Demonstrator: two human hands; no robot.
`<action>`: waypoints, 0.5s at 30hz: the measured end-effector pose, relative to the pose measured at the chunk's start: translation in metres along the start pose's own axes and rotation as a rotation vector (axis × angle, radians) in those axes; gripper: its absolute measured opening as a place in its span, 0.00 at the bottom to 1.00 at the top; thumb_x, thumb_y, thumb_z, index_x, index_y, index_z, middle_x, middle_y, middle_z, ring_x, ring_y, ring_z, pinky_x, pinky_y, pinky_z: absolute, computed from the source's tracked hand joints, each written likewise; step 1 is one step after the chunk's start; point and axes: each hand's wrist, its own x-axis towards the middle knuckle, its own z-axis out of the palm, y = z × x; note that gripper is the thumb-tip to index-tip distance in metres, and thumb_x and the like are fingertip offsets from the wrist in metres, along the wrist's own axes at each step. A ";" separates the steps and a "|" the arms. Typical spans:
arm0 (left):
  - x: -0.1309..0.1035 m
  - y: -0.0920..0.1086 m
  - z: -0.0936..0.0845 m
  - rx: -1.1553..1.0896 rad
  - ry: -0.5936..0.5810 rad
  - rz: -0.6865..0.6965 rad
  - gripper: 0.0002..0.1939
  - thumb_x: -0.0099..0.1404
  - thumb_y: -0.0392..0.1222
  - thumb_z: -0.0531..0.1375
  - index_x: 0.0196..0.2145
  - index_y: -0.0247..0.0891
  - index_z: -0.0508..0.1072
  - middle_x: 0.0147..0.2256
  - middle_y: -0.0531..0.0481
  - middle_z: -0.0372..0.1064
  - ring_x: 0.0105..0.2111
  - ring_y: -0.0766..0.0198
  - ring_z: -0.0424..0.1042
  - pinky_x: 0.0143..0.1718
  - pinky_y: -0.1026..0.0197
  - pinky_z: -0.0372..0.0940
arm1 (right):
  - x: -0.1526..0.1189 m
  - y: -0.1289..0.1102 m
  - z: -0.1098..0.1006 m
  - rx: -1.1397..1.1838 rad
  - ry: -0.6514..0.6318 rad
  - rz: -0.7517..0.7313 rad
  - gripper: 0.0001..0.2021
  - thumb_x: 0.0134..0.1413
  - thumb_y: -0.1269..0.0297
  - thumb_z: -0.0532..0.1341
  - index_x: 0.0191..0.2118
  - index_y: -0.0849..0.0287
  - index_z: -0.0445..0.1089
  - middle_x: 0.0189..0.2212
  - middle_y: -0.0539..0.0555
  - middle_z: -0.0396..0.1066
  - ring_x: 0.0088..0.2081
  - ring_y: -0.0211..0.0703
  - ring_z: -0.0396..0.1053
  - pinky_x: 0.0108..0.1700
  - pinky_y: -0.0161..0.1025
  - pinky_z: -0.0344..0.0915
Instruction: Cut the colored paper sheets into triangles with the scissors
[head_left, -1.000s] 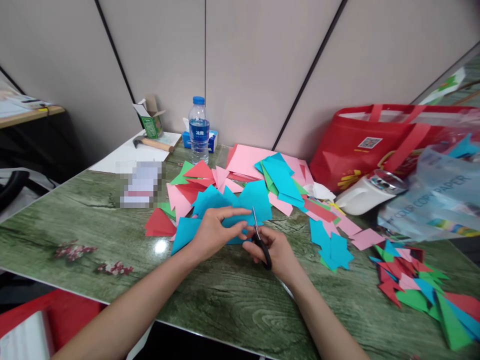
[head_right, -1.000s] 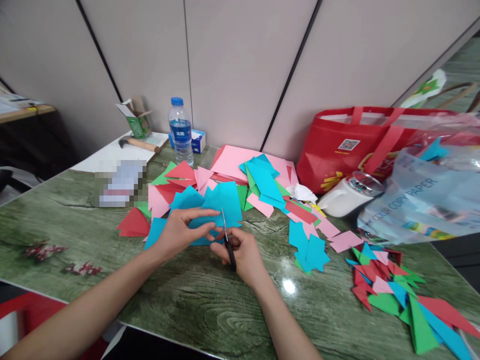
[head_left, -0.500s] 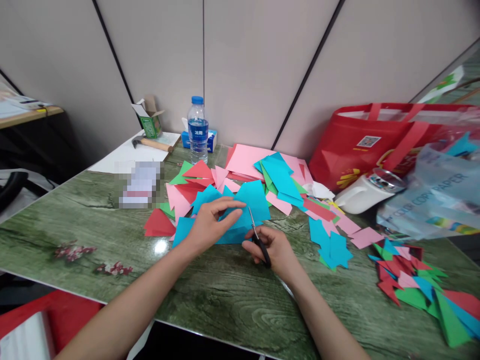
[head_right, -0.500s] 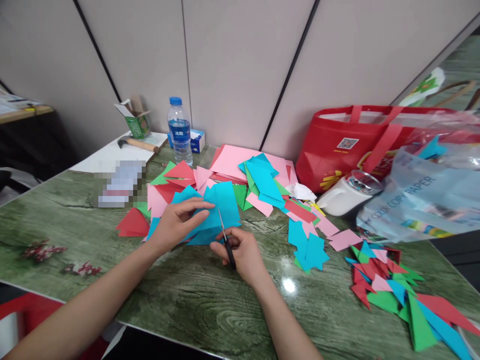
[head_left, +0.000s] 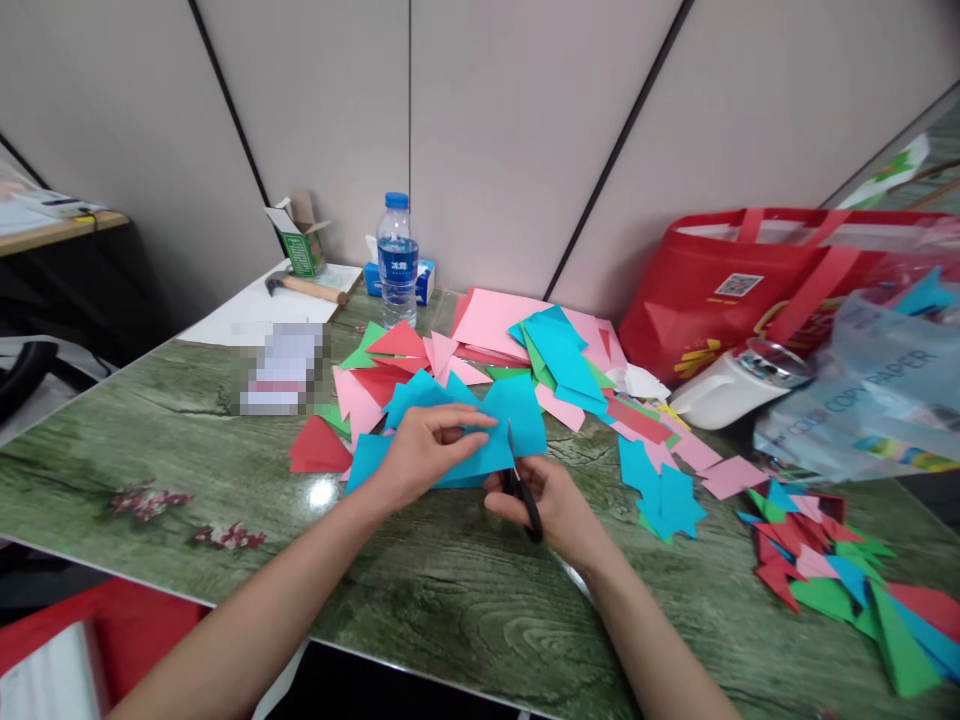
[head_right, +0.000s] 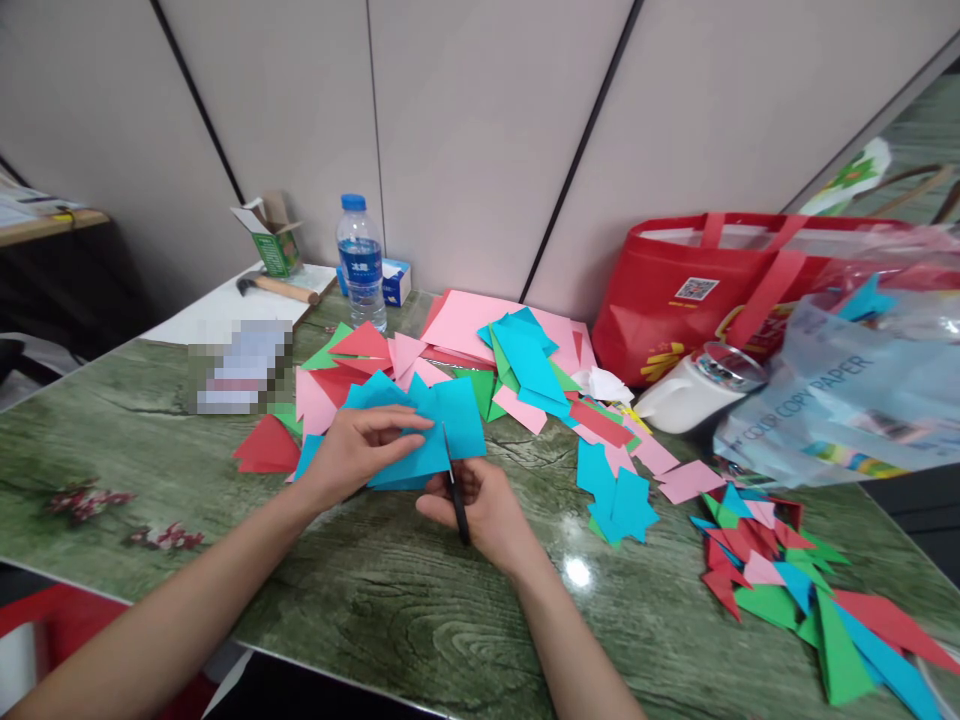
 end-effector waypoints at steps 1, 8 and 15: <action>0.000 0.000 0.000 -0.006 -0.004 0.006 0.09 0.54 0.38 0.62 0.34 0.39 0.78 0.38 0.48 0.75 0.41 0.59 0.73 0.38 0.59 0.69 | 0.000 0.000 0.000 0.009 0.000 -0.003 0.21 0.29 0.53 0.71 0.28 0.60 0.66 0.26 0.50 0.68 0.27 0.40 0.65 0.30 0.37 0.62; -0.001 0.001 0.000 0.005 0.002 0.027 0.09 0.54 0.37 0.62 0.34 0.41 0.78 0.37 0.49 0.76 0.43 0.59 0.72 0.40 0.59 0.69 | 0.002 0.005 0.001 0.002 0.053 -0.048 0.20 0.32 0.52 0.70 0.25 0.60 0.63 0.21 0.47 0.64 0.23 0.36 0.60 0.26 0.35 0.58; -0.001 0.000 0.000 -0.001 0.003 0.045 0.09 0.54 0.37 0.62 0.34 0.39 0.78 0.37 0.48 0.76 0.41 0.60 0.72 0.38 0.61 0.68 | 0.002 0.003 0.004 -0.013 0.087 -0.057 0.20 0.33 0.50 0.69 0.23 0.60 0.62 0.18 0.46 0.61 0.21 0.34 0.57 0.24 0.33 0.56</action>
